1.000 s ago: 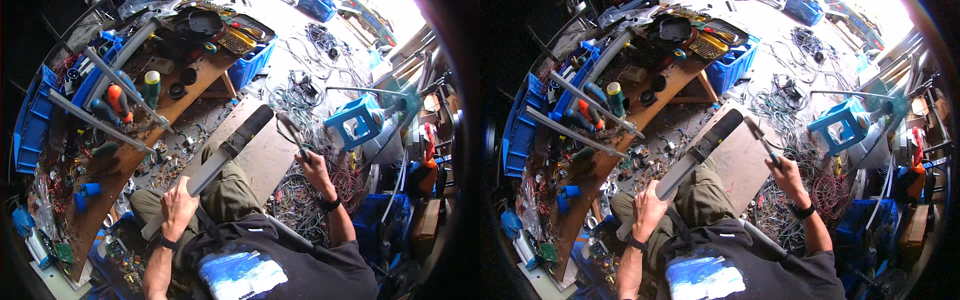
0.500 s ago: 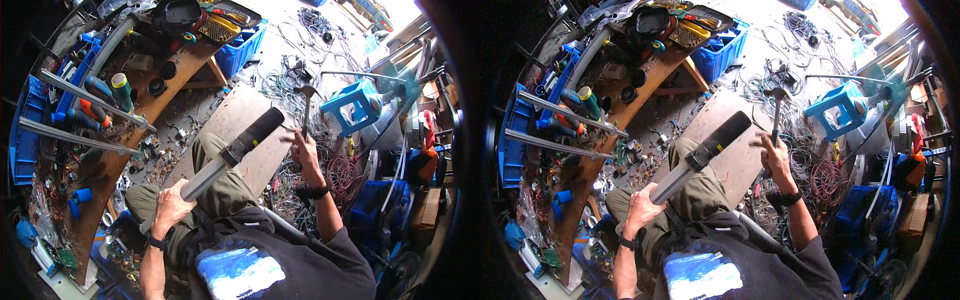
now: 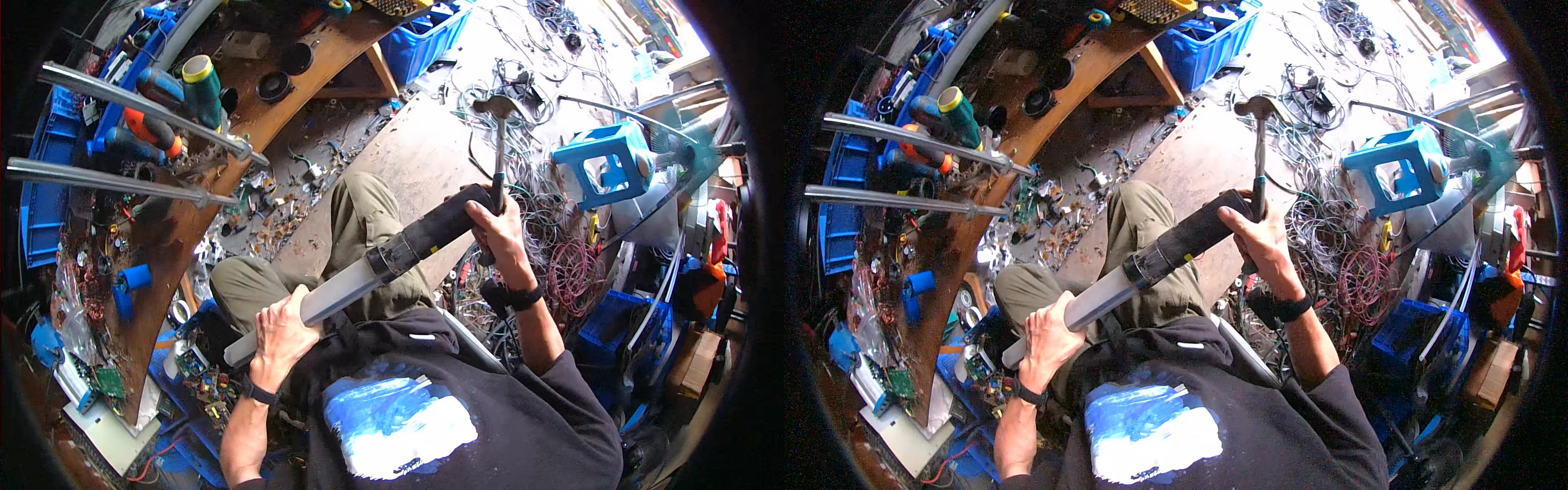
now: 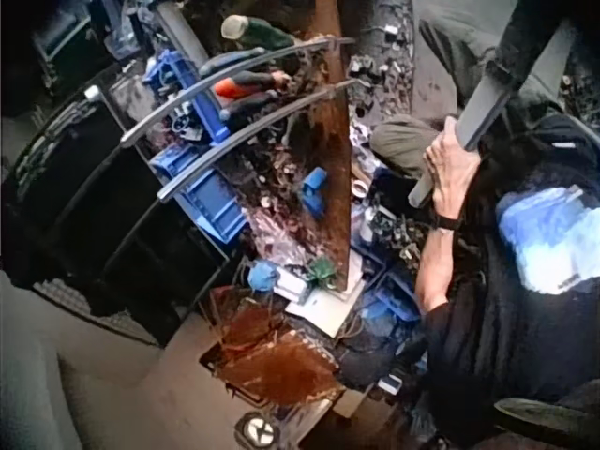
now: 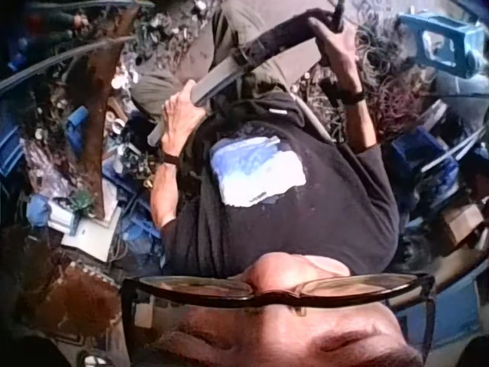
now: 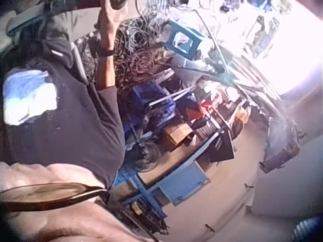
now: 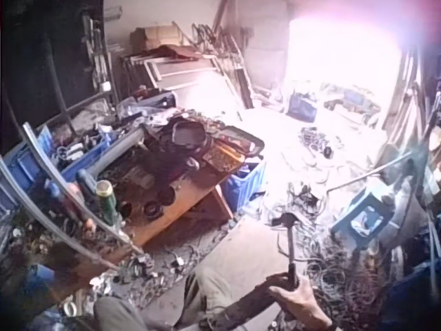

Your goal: The person assembles a cylindrical light fixture by attaching a translucent tube to a black housing, inserting a blue battery pack, and securing the components. They then use a hammer to tap the assembly and inspect the fit.

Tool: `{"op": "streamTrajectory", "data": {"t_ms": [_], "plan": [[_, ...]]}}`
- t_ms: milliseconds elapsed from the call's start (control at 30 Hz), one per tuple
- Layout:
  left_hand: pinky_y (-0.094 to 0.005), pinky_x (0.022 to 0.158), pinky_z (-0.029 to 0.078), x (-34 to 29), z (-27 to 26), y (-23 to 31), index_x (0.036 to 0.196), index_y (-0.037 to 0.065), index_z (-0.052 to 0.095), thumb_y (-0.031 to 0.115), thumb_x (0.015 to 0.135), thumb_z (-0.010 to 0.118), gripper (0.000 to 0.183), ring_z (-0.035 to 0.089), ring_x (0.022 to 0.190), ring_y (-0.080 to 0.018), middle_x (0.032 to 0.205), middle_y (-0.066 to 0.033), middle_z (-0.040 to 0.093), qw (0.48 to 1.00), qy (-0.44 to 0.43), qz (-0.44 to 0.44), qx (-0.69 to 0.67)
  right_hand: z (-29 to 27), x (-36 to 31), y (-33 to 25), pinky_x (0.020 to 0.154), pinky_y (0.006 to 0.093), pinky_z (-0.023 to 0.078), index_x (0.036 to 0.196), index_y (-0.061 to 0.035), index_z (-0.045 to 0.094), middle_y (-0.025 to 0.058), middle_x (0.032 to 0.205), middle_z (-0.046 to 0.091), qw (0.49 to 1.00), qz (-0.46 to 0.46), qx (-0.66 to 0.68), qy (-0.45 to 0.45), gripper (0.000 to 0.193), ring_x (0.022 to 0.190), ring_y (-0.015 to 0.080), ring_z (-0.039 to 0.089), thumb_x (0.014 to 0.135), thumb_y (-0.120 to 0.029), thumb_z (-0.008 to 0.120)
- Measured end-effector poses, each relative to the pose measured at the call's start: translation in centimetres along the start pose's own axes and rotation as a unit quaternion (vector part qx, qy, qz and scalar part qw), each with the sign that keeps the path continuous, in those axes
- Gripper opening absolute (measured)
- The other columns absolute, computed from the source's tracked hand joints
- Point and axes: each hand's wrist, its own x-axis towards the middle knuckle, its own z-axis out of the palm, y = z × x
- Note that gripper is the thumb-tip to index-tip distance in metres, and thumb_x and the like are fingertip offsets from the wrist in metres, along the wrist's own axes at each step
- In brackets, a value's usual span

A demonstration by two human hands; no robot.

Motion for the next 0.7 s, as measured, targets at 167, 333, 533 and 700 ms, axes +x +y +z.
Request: {"op": "streamTrajectory", "data": {"t_ms": [167,333,533,700], "plan": [[-0.0517,0.074,0.056,-0.1,-0.2,-0.9,0.101,0.010,0.064,0.013,0.081,0.074,0.023,0.070,0.088,-0.0461,0.091,-0.0189,0.073,0.999,0.017,0.026,-0.010,0.7,-2.0,-1.7,0.045,0.0177,0.034,0.125,-0.0014,0.064,0.0044,0.095,0.075,0.998,-0.062,-0.003,-0.017,0.046,0.050,-0.0001,0.045,0.092,-0.029,0.080],[-0.0509,0.074,0.056,0.2,-1.0,-2.3,0.102,0.011,0.062,0.015,0.078,0.078,0.029,0.071,0.087,-0.0413,0.091,-0.0144,0.071,0.992,0.084,0.089,0.017,0.6,-3.2,-2.8,0.044,0.0165,0.037,0.126,0.0002,0.060,0.0171,0.113,0.078,0.987,-0.119,0.069,-0.085,0.064,0.050,0.0000,0.048,0.084,-0.042,0.085],[-0.0484,0.076,0.056,-1.2,-2.3,-1.4,0.108,0.012,0.064,0.014,0.076,0.080,0.036,0.071,0.087,-0.0383,0.092,-0.0124,0.069,0.987,0.123,0.102,0.012,0.1,-3.7,-2.6,0.065,0.0213,0.052,0.128,-0.0007,0.059,0.0153,0.119,0.075,0.980,-0.078,0.108,-0.146,0.069,0.081,0.0083,0.066,0.077,-0.035,0.092],[-0.0483,0.078,0.057,-1.8,-2.6,1.2,0.114,0.014,0.065,0.014,0.074,0.081,0.043,0.072,0.092,-0.0394,0.100,-0.0121,0.072,0.996,0.032,0.079,-0.028,0.6,-3.7,-0.8,0.062,0.0226,0.046,0.130,-0.0046,0.054,0.0178,0.123,0.069,0.967,-0.070,0.167,-0.180,0.074,0.077,0.0107,0.062,0.072,-0.031,0.092]]}}
